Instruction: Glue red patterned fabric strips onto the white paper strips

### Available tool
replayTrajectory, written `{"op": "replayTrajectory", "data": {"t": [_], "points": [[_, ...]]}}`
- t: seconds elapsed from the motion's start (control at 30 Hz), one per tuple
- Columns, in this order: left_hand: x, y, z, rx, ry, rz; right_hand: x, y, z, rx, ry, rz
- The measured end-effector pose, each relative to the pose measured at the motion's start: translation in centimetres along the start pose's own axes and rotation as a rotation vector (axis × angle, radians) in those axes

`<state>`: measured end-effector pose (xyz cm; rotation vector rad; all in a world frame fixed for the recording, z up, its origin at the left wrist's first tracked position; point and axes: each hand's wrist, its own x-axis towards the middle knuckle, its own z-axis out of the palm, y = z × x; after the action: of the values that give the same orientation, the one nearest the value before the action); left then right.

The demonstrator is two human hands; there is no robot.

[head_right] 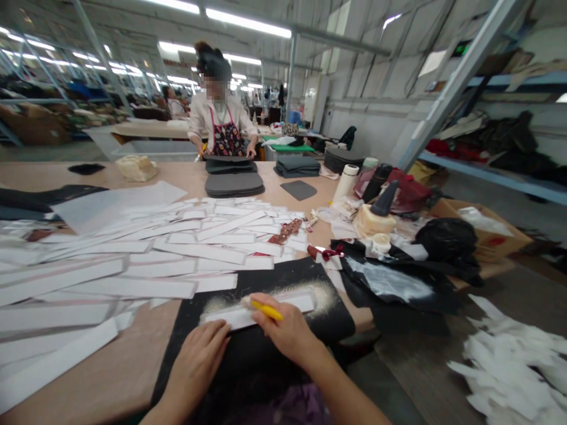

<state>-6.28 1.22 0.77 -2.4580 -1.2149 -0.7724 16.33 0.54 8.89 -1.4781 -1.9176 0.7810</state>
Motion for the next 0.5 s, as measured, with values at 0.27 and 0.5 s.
{"op": "replayTrajectory", "data": {"t": [0.27, 0.5], "points": [[-1.6, -0.3, 1.8, 0.068, 0.012, 0.106, -1.1, 7.9, -6.0, -0.354, 0.521, 0.460], [-1.5, -3.0, 3.0, 0.007, 0.140, 0.373, -3.2, 7.2, -6.1, -0.178, 0.376, 0.130]]}}
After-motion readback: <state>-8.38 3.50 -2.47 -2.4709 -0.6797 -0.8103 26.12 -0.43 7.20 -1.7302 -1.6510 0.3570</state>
